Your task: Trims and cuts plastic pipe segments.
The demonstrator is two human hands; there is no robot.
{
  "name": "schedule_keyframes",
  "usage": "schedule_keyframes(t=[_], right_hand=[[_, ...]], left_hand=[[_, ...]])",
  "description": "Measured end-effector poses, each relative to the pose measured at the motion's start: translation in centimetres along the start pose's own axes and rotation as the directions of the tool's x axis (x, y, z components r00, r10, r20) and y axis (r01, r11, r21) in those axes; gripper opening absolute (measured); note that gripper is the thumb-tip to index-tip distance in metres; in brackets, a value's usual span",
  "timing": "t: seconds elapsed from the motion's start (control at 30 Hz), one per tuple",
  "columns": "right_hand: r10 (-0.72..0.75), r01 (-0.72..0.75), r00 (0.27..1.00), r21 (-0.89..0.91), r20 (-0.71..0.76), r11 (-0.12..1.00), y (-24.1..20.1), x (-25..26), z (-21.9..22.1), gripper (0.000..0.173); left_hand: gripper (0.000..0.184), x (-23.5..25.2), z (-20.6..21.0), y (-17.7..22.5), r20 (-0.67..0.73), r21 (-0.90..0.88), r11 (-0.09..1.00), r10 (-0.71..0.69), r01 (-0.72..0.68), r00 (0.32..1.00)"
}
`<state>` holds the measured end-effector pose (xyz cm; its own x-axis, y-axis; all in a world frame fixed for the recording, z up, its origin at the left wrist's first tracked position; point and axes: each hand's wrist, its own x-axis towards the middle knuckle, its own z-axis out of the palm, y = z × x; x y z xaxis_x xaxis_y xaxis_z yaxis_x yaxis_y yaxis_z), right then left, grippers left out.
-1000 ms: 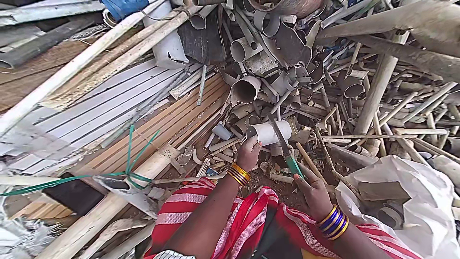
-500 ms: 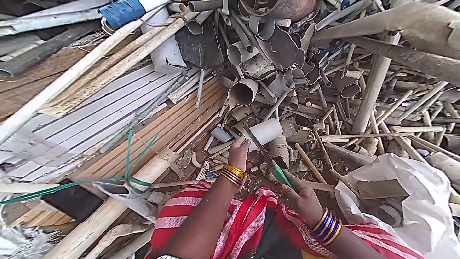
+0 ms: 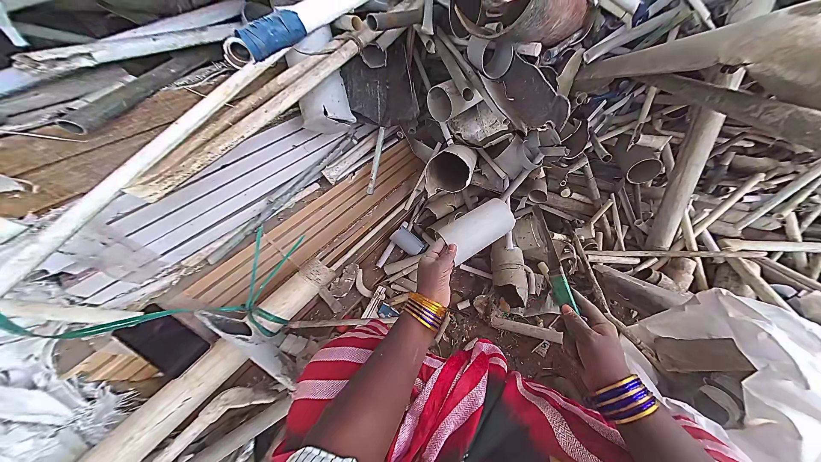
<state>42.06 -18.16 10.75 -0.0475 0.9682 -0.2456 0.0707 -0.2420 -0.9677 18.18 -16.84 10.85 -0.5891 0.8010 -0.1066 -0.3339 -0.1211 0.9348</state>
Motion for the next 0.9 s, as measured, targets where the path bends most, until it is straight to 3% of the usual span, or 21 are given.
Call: schedule_keyframes(t=[0.07,0.1,0.17,0.23,0.3,0.4,0.47,0.6,0.73,0.8,0.9], right_hand=[[-0.226,0.224,0.974,0.052,0.029,0.973,0.3,-0.6,-0.4,0.05],[-0.354,0.353,0.934,0.041,0.047,0.935,0.3,-0.8,-0.7,0.056],[-0.566,0.572,0.818,-0.043,0.103,0.819,0.5,-0.8,-1.2,0.063],[-0.659,0.687,0.727,-0.175,0.194,0.705,1.2,-0.6,-1.4,0.063],[-0.631,0.681,0.732,-0.272,0.257,0.68,1.7,-0.5,-1.4,0.058],[-0.385,0.429,0.9,-0.254,0.204,0.867,1.6,-0.4,-0.9,0.055],[-0.271,0.31,0.94,-0.183,0.208,0.933,1.5,-0.6,-0.5,0.053],[-0.282,0.391,0.872,-0.222,0.4,0.893,2.4,-2.2,0.3,0.052],[-0.157,0.229,0.942,-0.229,0.296,0.946,2.1,-0.9,0.5,0.049],[-0.107,0.186,0.936,-0.214,0.337,0.959,1.2,-1.1,0.4,0.047],[-0.062,0.204,0.859,-0.228,0.509,0.952,0.1,-2.8,0.8,0.047]], left_hand=[[0.034,-0.2,-0.5,0.0,0.127,0.068,0.945,0.308,-0.318,0.943],[0.034,-0.3,-0.5,0.3,0.16,0.049,0.915,0.388,-0.4,0.908],[0.028,-1.0,0.1,1.1,0.106,-0.029,0.93,0.368,-0.367,0.924],[0.021,-1.1,0.5,1.5,0.004,-0.078,0.969,0.234,-0.233,0.972],[0.024,-0.7,0.6,1.1,0.007,-0.073,0.987,0.141,-0.14,0.99],[0.027,-0.6,0.5,0.3,0.083,0.035,0.996,0.084,-0.088,0.993],[0.044,-0.6,0.4,-0.2,0.134,0.112,0.99,0.071,-0.086,0.988],[0.05,0.0,0.9,-0.4,0.021,0.097,0.994,-0.062,0.06,0.998],[0.049,0.2,0.8,0.4,-0.044,-0.107,0.973,-0.212,0.207,0.976],[0.047,0.0,0.9,0.7,-0.049,-0.13,0.97,-0.215,0.207,0.975],[0.044,0.2,0.7,-0.3,-0.092,-0.018,0.994,-0.11,0.109,0.99]])
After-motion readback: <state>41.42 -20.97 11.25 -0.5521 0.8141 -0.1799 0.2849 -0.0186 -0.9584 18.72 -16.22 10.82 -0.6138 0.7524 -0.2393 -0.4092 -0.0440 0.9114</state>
